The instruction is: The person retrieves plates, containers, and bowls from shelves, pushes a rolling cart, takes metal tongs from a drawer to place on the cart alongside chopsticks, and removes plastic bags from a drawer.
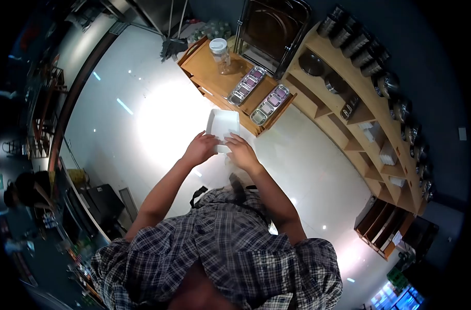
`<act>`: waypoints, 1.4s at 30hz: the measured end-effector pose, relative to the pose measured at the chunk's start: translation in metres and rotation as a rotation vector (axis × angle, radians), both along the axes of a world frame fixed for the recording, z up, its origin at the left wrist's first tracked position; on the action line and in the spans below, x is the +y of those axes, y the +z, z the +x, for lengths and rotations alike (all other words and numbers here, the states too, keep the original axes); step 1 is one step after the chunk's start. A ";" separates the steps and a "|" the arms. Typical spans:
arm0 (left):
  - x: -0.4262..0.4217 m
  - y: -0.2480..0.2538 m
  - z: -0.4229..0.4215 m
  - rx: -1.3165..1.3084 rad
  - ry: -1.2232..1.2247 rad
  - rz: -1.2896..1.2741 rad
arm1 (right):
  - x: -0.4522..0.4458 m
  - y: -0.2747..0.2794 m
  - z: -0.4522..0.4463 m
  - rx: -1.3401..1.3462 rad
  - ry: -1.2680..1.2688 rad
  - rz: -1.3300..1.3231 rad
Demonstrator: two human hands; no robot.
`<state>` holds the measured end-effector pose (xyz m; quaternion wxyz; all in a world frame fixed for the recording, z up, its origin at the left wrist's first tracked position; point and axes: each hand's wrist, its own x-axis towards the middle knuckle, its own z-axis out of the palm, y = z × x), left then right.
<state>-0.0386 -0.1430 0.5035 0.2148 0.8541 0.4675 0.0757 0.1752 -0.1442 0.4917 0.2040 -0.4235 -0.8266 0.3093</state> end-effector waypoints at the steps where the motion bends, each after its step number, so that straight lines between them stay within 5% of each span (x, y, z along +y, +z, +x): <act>1: 0.011 0.001 -0.009 -0.026 -0.005 0.012 | 0.010 -0.002 -0.009 -0.001 -0.008 0.005; 9: 0.086 -0.019 -0.070 -0.027 -0.146 -0.038 | 0.079 -0.013 -0.063 -0.132 0.055 -0.184; 18: 0.154 -0.075 -0.157 0.083 -0.488 -0.243 | 0.074 -0.064 -0.162 -0.031 -0.238 -0.303; 28: 0.160 -0.149 -0.195 0.080 -0.413 -0.195 | 0.079 -0.147 -0.217 0.112 -0.447 -0.254; 42: 0.187 -0.405 -0.183 -0.063 -0.355 -0.142 | 0.095 -0.402 -0.215 -0.068 -0.519 -0.024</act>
